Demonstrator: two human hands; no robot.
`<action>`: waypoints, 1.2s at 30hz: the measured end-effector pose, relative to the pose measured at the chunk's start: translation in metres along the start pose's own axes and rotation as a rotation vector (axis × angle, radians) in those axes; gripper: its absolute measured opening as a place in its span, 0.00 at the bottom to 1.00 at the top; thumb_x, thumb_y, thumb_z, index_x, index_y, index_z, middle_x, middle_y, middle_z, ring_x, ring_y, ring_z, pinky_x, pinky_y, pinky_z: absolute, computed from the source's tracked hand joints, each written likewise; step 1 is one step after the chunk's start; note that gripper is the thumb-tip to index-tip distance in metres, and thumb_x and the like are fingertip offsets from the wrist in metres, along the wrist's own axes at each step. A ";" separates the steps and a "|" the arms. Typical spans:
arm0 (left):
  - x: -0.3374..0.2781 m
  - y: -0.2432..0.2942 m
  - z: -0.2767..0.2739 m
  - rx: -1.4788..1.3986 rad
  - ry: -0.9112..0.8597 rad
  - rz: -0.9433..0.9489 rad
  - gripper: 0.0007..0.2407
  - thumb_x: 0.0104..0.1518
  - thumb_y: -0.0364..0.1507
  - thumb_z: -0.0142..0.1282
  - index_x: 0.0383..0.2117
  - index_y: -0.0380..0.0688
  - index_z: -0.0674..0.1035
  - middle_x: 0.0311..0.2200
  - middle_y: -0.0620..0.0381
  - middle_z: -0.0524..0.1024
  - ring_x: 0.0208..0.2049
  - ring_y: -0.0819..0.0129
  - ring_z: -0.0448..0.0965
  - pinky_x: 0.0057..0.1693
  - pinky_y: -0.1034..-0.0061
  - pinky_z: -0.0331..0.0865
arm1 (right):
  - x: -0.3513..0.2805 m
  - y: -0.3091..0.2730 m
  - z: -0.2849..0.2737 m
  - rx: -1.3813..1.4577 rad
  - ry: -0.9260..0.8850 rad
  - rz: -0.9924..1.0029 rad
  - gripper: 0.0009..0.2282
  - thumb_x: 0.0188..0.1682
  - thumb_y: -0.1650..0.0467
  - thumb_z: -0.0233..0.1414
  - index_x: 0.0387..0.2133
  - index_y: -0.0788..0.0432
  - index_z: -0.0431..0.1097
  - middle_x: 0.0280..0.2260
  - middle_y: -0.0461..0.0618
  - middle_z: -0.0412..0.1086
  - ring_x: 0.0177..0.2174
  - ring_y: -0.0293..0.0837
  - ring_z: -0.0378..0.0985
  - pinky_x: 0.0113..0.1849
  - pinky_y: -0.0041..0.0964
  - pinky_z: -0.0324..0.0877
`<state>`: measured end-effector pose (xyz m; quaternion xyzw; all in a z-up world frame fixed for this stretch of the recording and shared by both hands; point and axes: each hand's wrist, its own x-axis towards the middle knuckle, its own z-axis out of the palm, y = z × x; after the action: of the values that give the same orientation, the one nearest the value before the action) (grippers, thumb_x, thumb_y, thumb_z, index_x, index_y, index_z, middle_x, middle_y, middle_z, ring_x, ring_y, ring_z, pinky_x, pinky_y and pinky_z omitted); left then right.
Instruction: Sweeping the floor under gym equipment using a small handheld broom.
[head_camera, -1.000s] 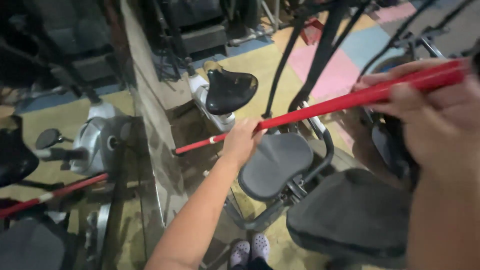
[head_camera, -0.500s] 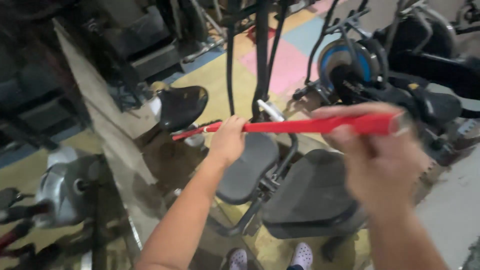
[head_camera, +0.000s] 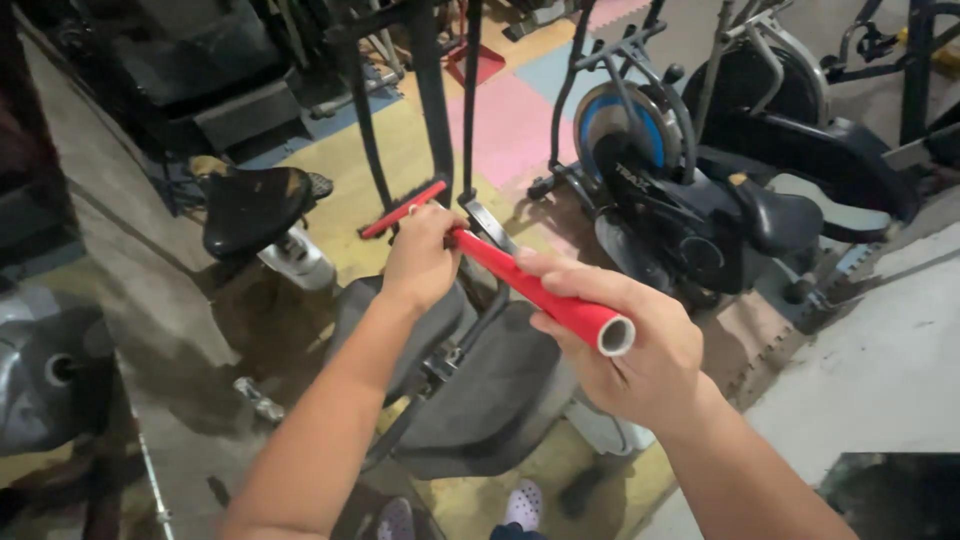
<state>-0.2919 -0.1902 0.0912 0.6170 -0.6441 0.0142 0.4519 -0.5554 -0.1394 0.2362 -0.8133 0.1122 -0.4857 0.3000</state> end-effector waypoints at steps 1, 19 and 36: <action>0.005 0.008 0.004 -0.015 -0.033 -0.036 0.10 0.46 0.18 0.58 0.35 0.40 0.80 0.37 0.54 0.78 0.37 0.55 0.78 0.45 0.68 0.72 | 0.000 0.003 -0.005 -0.049 0.013 -0.051 0.12 0.47 0.81 0.57 0.44 0.69 0.66 0.48 0.65 0.75 0.44 0.52 0.84 0.43 0.35 0.82; 0.032 0.013 0.093 -0.309 -0.271 0.195 0.17 0.47 0.16 0.59 0.42 0.52 0.81 0.41 0.52 0.78 0.48 0.49 0.81 0.55 0.62 0.75 | -0.017 0.060 0.011 -0.405 0.158 -0.240 0.13 0.57 0.68 0.44 0.42 0.67 0.73 0.41 0.63 0.77 0.38 0.65 0.83 0.40 0.53 0.78; 0.033 0.078 0.146 -0.343 -0.231 0.234 0.16 0.50 0.19 0.63 0.44 0.54 0.82 0.41 0.57 0.81 0.47 0.52 0.82 0.56 0.59 0.73 | -0.026 0.078 -0.067 -0.358 0.227 0.092 0.09 0.48 0.70 0.64 0.38 0.59 0.76 0.40 0.51 0.81 0.40 0.51 0.84 0.42 0.38 0.76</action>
<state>-0.4313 -0.2816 0.0672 0.4498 -0.7516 -0.1141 0.4687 -0.6172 -0.2142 0.1936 -0.7876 0.2670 -0.5324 0.1581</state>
